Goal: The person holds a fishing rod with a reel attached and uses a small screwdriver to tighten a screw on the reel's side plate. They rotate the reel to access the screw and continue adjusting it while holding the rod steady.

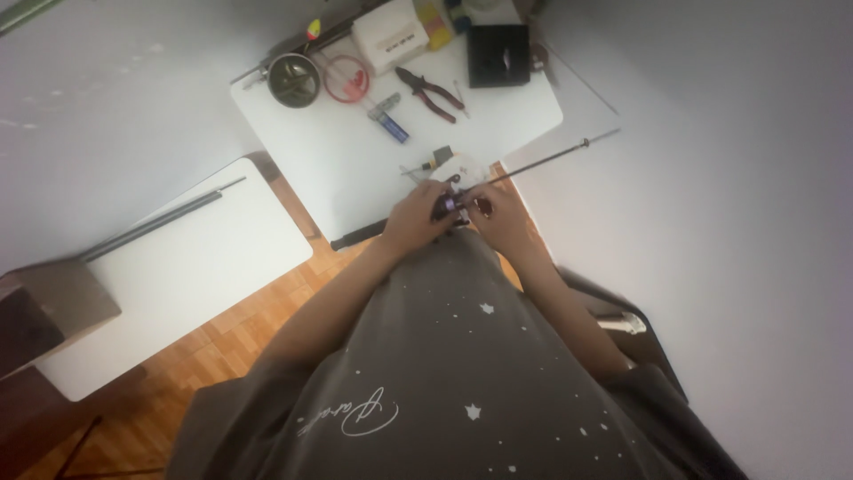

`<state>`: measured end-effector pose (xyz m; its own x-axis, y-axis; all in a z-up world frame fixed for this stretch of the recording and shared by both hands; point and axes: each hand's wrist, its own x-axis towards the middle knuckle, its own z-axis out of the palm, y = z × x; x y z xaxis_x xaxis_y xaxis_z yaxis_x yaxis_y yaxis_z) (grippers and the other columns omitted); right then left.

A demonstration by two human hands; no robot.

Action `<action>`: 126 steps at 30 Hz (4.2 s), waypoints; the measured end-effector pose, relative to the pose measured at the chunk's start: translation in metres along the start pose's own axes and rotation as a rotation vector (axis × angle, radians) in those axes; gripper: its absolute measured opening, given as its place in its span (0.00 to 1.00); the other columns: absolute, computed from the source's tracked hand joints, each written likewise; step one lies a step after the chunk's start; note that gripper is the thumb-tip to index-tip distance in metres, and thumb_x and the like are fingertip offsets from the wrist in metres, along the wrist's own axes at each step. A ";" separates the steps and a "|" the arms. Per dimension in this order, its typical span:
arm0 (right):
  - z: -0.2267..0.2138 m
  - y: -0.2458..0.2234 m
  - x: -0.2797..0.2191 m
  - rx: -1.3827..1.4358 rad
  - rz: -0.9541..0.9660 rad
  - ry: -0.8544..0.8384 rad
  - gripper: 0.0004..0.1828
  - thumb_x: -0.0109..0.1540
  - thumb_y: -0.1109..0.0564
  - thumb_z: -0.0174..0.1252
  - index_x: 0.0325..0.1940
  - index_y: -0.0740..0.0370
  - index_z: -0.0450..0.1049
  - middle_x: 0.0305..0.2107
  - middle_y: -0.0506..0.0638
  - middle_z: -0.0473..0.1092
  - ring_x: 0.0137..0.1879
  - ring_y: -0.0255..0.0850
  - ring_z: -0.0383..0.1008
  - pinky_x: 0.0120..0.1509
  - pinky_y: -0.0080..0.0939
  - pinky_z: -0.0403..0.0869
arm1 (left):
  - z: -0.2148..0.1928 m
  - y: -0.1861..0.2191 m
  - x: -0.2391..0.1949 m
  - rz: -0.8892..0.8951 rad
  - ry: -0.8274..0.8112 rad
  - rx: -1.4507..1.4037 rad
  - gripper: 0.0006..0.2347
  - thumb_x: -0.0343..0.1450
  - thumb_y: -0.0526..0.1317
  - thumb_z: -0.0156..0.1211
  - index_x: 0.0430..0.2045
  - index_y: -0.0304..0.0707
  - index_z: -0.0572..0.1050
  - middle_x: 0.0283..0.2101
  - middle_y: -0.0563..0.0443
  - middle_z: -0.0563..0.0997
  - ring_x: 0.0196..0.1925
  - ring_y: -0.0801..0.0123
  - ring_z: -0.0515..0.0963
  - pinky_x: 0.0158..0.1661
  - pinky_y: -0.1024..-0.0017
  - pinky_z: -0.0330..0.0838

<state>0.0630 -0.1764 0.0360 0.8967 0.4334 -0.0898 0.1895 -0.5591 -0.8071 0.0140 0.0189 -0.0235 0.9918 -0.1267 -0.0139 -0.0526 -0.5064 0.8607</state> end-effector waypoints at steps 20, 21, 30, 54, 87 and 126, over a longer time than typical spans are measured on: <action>0.014 0.014 -0.010 -0.037 0.010 0.049 0.05 0.61 0.67 0.61 0.40 0.62 0.75 0.39 0.51 0.76 0.39 0.40 0.77 0.43 0.37 0.75 | -0.003 -0.004 0.000 0.085 0.005 -0.034 0.21 0.70 0.47 0.67 0.53 0.39 0.69 0.52 0.41 0.77 0.47 0.45 0.81 0.44 0.54 0.75; 0.012 0.012 -0.010 -0.115 -0.016 0.008 0.04 0.61 0.67 0.63 0.38 0.62 0.76 0.36 0.51 0.77 0.37 0.41 0.76 0.42 0.38 0.74 | -0.001 -0.006 -0.001 0.125 0.033 0.005 0.22 0.69 0.47 0.67 0.53 0.38 0.69 0.51 0.40 0.77 0.46 0.45 0.81 0.44 0.53 0.74; 0.005 -0.002 0.002 -0.003 -0.071 0.027 0.05 0.61 0.67 0.61 0.40 0.62 0.76 0.40 0.51 0.77 0.43 0.42 0.78 0.46 0.38 0.76 | -0.016 0.014 0.003 -0.203 -0.078 -0.390 0.20 0.74 0.45 0.58 0.61 0.41 0.67 0.51 0.40 0.80 0.40 0.52 0.87 0.41 0.60 0.80; -0.009 0.005 0.007 -0.079 -0.229 -0.073 0.05 0.60 0.66 0.62 0.38 0.61 0.75 0.35 0.51 0.74 0.40 0.47 0.73 0.45 0.46 0.73 | -0.005 0.014 -0.003 -0.175 -0.013 -0.240 0.32 0.65 0.42 0.72 0.63 0.42 0.62 0.54 0.40 0.78 0.45 0.50 0.84 0.44 0.60 0.77; -0.005 0.019 0.012 0.002 -0.204 -0.089 0.05 0.63 0.67 0.60 0.40 0.61 0.75 0.38 0.49 0.77 0.42 0.42 0.76 0.43 0.39 0.73 | 0.002 0.004 -0.006 -0.083 0.044 -0.155 0.27 0.69 0.42 0.67 0.62 0.41 0.64 0.55 0.37 0.76 0.51 0.44 0.80 0.49 0.56 0.75; -0.006 0.008 0.004 -0.054 -0.364 -0.033 0.07 0.60 0.71 0.59 0.36 0.64 0.72 0.40 0.53 0.77 0.48 0.48 0.78 0.53 0.45 0.75 | 0.010 -0.004 -0.009 -0.107 0.049 -0.160 0.23 0.75 0.42 0.64 0.64 0.41 0.65 0.61 0.38 0.75 0.58 0.43 0.80 0.55 0.55 0.75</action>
<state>0.0700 -0.1832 0.0329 0.7536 0.6328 0.1778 0.5152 -0.4006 -0.7577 0.0038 0.0136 -0.0314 0.9955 -0.0364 -0.0880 0.0682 -0.3725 0.9255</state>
